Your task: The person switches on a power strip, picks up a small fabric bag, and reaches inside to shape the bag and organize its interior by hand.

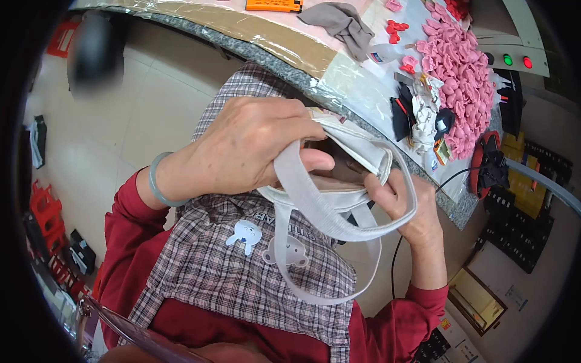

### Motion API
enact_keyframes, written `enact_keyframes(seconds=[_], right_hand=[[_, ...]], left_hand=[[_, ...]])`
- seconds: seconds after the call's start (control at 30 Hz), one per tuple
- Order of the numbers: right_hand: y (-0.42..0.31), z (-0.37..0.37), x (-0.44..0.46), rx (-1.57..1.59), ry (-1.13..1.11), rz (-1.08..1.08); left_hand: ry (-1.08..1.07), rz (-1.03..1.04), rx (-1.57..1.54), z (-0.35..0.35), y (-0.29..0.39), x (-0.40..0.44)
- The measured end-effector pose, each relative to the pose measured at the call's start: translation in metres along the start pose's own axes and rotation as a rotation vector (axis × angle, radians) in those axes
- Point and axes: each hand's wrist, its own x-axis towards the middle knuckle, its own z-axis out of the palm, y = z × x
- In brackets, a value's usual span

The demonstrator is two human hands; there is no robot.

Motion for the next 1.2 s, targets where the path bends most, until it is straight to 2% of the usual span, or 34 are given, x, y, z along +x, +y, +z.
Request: enact_keyframes(seconds=[0.1,0.27,0.37,0.6,0.87,1.1,1.2], right_hand=[[0.0,0.001,-0.005,-0.007,-0.045,-0.003],[0.005,0.013,-0.012,0.14,0.077,0.067],[0.007,0.01,-0.009,0.111,0.114,0.049],[0.009,0.014,-0.007,0.271,0.226,0.012],[0.001,0.016,-0.023,0.228,0.142,0.139],[-0.004,0.008,-0.017,0.273,0.09,0.136],[-0.011,0.003,-0.014,0.301,0.028,0.092]], left_hand=[[-0.008,0.008,-0.016,0.0,0.001,0.002],[-0.02,-0.005,-0.079,0.009,-0.005,0.012],[-0.014,0.052,-0.098,0.018,-0.013,0.022],[-0.074,0.028,-0.076,0.02,0.002,0.036],[-0.1,0.034,-0.09,0.021,0.005,0.037],[-0.181,0.009,-0.091,0.003,-0.007,0.032],[-0.153,0.046,-0.159,-0.005,-0.019,0.024]])
